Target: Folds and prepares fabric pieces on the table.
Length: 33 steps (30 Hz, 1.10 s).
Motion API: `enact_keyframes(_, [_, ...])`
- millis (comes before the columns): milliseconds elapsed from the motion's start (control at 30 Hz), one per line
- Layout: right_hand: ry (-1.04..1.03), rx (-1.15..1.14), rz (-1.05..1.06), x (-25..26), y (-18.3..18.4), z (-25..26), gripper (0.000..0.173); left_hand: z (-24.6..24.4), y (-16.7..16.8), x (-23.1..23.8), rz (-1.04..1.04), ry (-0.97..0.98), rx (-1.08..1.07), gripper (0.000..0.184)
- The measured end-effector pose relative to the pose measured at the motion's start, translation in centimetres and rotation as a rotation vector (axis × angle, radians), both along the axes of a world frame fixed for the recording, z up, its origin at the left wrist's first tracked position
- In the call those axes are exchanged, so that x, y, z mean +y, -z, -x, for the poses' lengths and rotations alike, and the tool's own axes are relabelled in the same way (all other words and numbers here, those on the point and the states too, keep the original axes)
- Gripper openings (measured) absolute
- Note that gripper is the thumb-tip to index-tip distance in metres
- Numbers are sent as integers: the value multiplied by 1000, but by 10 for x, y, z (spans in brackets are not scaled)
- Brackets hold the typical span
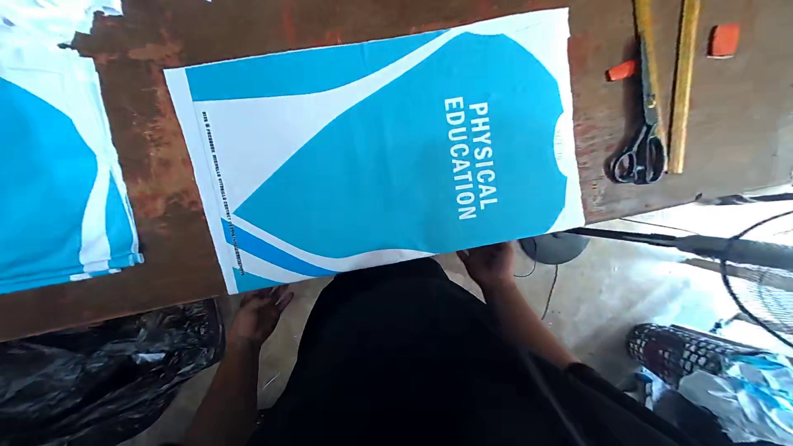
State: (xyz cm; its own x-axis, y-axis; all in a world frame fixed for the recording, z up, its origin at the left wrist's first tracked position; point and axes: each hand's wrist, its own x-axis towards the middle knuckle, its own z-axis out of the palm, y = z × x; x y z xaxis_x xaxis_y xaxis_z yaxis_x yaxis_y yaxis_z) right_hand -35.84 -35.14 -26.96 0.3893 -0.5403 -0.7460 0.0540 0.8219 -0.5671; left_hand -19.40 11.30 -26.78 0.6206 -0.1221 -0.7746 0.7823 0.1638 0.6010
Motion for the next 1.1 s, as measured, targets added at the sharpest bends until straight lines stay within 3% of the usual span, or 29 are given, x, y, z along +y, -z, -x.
enact_keyframes(100, [126,-312,53,-37,6,3,58,-3,3,-8,65,-40,-86,39])
enact_keyframes(200, [184,-210,86,-61,0,18,38,7,-1,-13,93,-136,-146,26])
enact_keyframes(300, [162,-84,113,-73,-11,40,35,17,-5,-17,44,-236,-178,33])
enact_keyframes(433, [24,-54,223,-89,-16,64,27,24,-9,-25,-81,-339,-225,23])
enact_keyframes(667, [-112,-18,382,-100,-38,95,36,46,-30,-26,-332,-292,-296,16])
enact_keyframes(800, [-198,-2,531,-94,-68,129,27,68,-49,-11,-364,-288,-320,16])
enact_keyframes(933, [-213,-113,678,-94,-112,155,48,90,-93,4,-263,-209,-495,29])
enact_keyframes(1100, [-397,-219,885,-136,-153,129,18,57,-136,14,-285,-70,-727,30])
